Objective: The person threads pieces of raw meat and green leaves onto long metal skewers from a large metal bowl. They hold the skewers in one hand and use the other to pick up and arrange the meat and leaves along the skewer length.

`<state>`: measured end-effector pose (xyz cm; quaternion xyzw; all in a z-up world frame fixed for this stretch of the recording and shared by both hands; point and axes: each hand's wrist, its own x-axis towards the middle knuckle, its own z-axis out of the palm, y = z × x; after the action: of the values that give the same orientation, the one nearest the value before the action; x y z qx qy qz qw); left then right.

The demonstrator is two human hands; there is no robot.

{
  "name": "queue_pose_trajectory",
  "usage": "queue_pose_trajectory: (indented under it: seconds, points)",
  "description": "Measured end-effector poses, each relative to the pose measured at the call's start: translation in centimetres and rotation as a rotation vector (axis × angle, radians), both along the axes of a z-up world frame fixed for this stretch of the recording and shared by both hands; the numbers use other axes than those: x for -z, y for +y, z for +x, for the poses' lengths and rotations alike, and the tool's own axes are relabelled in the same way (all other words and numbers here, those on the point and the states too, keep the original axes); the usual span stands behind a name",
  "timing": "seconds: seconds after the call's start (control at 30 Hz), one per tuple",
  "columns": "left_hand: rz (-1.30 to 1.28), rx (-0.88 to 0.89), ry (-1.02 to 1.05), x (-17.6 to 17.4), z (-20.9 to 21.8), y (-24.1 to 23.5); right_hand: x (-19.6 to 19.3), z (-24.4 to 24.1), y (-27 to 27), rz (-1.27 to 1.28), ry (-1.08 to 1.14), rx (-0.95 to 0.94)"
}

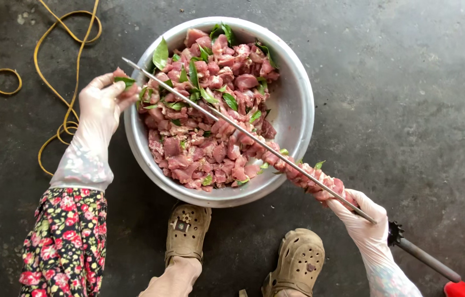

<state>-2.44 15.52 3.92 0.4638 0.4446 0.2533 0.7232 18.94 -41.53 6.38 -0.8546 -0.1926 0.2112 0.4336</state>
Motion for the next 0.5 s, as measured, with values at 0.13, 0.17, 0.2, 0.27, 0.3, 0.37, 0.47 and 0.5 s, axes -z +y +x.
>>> queue_pose_trajectory:
  seconds: [0.13, 0.17, 0.2, 0.27, 0.3, 0.37, 0.47, 0.5]
  points:
    - [0.078, -0.026, -0.04, 0.5, 0.9, 0.7, -0.1, 0.1, -0.1, -0.022, -0.012, -0.003]
    - [0.094, -0.022, -0.065, 0.6, 1.1, 0.8, -0.2, 0.1, 0.0, -0.038, -0.019, -0.001]
    - [0.079, -0.04, -0.085, 0.7, 1.2, 0.9, -0.3, 0.1, 0.1, -0.054, -0.025, 0.004]
    - [0.049, -0.075, -0.123, 0.7, 1.3, 0.9, -0.5, -0.1, 0.1, -0.08, -0.032, 0.009]
    - [0.096, -0.061, -0.115, 0.6, 1.3, 0.9, -0.6, -0.1, 0.2, -0.092, -0.033, 0.01]
    - [0.19, -0.026, -0.1, 0.4, 1.3, 0.8, -0.8, -0.1, 0.3, -0.108, -0.047, 0.003]
    - [0.313, 0.018, -0.099, -0.1, 1.6, 0.8, -1.1, -0.2, 0.3, -0.119, -0.076, -0.015]
    - [0.33, 0.014, -0.091, -0.3, 1.8, 0.8, -1.1, -0.2, 0.3, -0.114, -0.08, -0.016]
